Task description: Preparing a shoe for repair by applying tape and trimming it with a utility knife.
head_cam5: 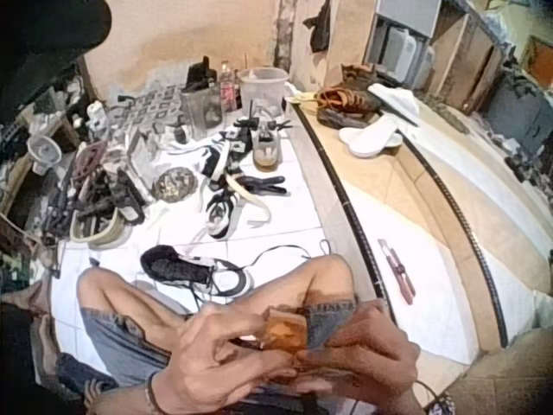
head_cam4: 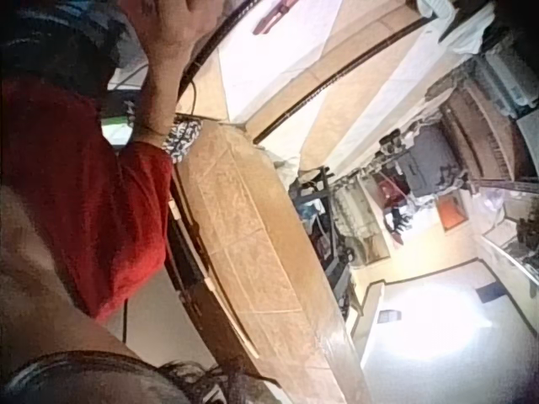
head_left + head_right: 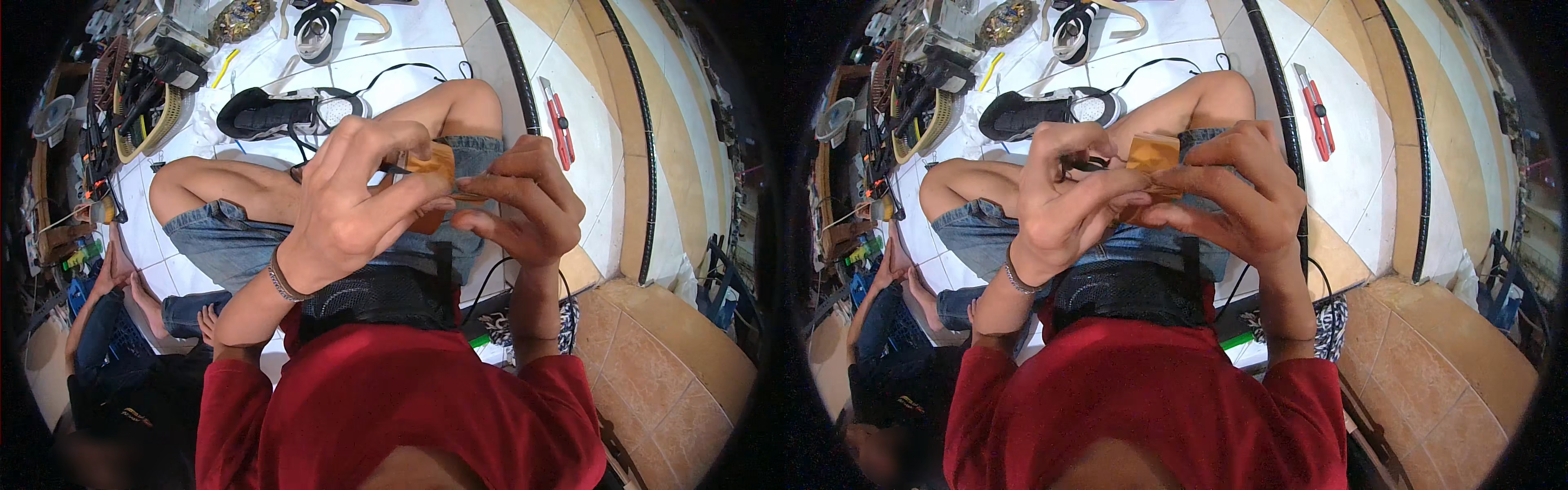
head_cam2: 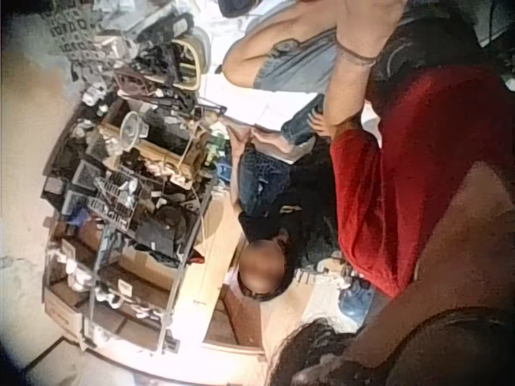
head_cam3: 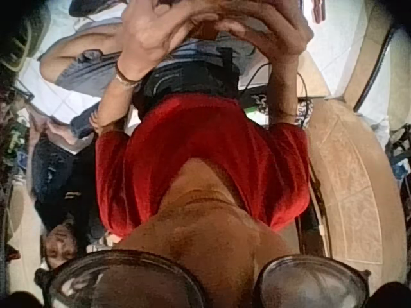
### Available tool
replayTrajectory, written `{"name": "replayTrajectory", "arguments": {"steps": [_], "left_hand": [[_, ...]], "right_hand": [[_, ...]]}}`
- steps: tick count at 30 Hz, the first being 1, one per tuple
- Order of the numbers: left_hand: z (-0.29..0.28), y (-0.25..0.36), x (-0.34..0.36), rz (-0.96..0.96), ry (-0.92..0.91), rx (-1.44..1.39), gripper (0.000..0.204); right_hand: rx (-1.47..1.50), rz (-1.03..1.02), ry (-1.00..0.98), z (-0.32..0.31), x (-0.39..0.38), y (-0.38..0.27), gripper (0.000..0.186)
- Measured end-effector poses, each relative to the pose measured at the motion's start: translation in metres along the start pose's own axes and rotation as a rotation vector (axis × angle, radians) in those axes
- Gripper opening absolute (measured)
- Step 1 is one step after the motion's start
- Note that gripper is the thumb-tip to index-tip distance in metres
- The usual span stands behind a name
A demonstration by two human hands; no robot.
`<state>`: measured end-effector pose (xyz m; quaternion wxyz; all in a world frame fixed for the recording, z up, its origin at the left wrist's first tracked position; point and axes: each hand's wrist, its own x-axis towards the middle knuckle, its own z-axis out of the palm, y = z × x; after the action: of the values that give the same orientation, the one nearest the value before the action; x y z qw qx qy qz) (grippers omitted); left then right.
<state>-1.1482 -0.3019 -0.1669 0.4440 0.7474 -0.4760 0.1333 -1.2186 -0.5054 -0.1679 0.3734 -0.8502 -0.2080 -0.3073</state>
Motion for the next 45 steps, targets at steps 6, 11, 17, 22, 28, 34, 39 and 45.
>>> {"name": "replayTrajectory", "arguments": {"steps": [6, 11, 17, 22, 28, 34, 39, 45], "left_hand": [[-0.005, -0.002, -0.002, 0.041, -0.054, 0.051, 0.024], [-0.008, -0.003, -0.005, 0.032, -0.113, 0.061, 0.022], [-0.008, -0.012, -0.007, 0.070, -0.126, 0.051, 0.023], [-0.014, -0.008, 0.000, 0.065, -0.147, 0.052, 0.024], [-0.013, -0.004, 0.007, 0.117, -0.074, 0.002, 0.030], [-0.013, 0.001, 0.012, 0.059, -0.156, -0.007, 0.022], [-0.007, -0.008, 0.006, 0.031, -0.176, -0.010, 0.024], [-0.010, -0.001, 0.023, 0.044, -0.219, 0.119, 0.026]], "right_hand": [[-0.001, -0.037, -0.018, 0.001, 0.001, 0.000, 0.031], [-0.048, -0.118, -0.055, -0.001, 0.007, 0.000, 0.032], [-0.075, -0.067, -0.060, 0.002, 0.008, 0.000, 0.026], [-0.039, -0.036, -0.033, 0.001, 0.006, 0.001, 0.026], [0.036, -0.059, -0.050, -0.001, 0.007, 0.008, 0.030], [0.068, 0.055, -0.096, -0.007, 0.004, 0.009, 0.026], [0.049, 0.041, -0.072, -0.004, 0.005, 0.014, 0.030], [-0.037, 0.017, -0.059, -0.006, 0.008, 0.019, 0.028]]}}
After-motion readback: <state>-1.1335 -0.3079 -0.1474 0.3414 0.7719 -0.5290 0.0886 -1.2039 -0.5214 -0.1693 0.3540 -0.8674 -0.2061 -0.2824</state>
